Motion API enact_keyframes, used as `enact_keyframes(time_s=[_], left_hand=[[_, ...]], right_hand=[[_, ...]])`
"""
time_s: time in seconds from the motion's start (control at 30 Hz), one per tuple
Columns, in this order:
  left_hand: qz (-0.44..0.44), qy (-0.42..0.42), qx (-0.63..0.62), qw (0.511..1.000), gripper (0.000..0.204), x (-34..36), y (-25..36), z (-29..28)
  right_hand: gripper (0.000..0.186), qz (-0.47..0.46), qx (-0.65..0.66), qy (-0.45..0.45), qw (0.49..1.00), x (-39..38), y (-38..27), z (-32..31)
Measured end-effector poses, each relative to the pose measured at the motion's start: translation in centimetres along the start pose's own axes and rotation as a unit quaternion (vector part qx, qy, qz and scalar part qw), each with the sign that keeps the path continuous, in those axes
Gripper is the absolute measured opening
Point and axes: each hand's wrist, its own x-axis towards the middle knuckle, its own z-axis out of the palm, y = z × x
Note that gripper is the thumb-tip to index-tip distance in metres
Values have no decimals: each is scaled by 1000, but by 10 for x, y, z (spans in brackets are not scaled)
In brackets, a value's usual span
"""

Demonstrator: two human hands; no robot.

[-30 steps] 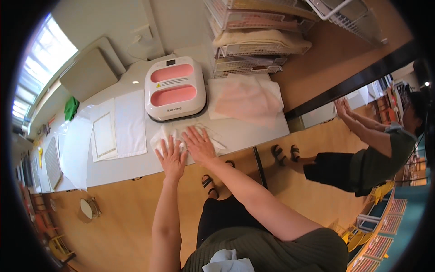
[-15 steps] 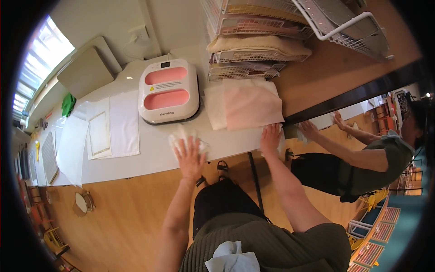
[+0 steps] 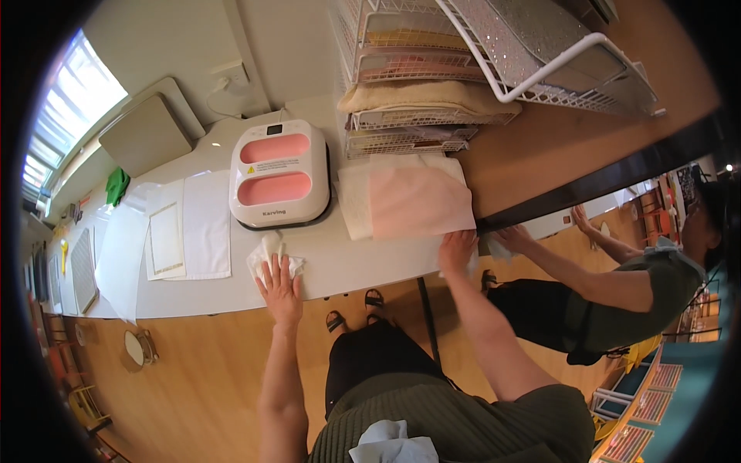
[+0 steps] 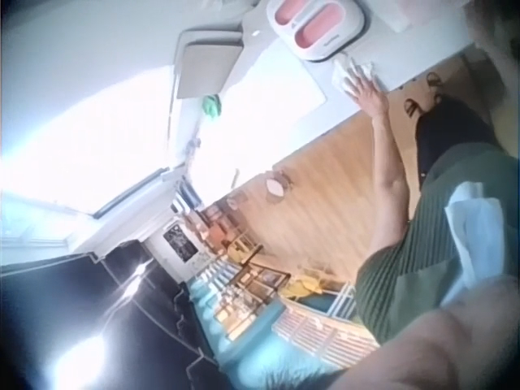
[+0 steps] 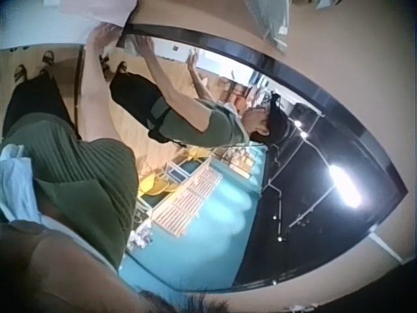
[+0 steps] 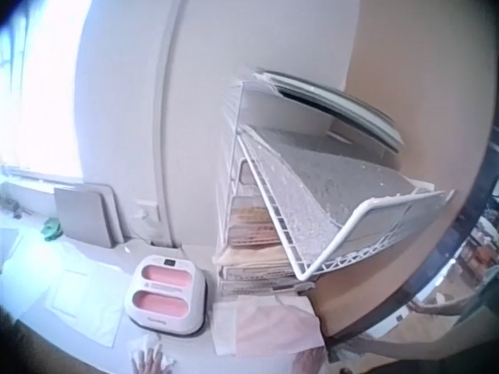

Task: The person wipes down several worktables and the exterior of a heat press machine using a cloth and spray bottle.

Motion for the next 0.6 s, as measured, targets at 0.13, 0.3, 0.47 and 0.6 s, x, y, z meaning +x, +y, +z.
enact_keyframes(time_s=[0.13,0.3,0.47,0.6], left_hand=[[-115,39,40,992,58,10,38,26],[5,10,17,1000,53,0,55,23],[30,-33,-60,997,54,-9,54,8],[0,-59,-76,995,59,-11,55,-10]], right_hand=[[56,-111,-26,-90,989,-66,-98,6],[54,-403,107,-192,888,-118,-171,-16],[50,-461,113,-212,854,-87,-154,-15],[48,-405,90,-187,890,-99,-144,-24]])
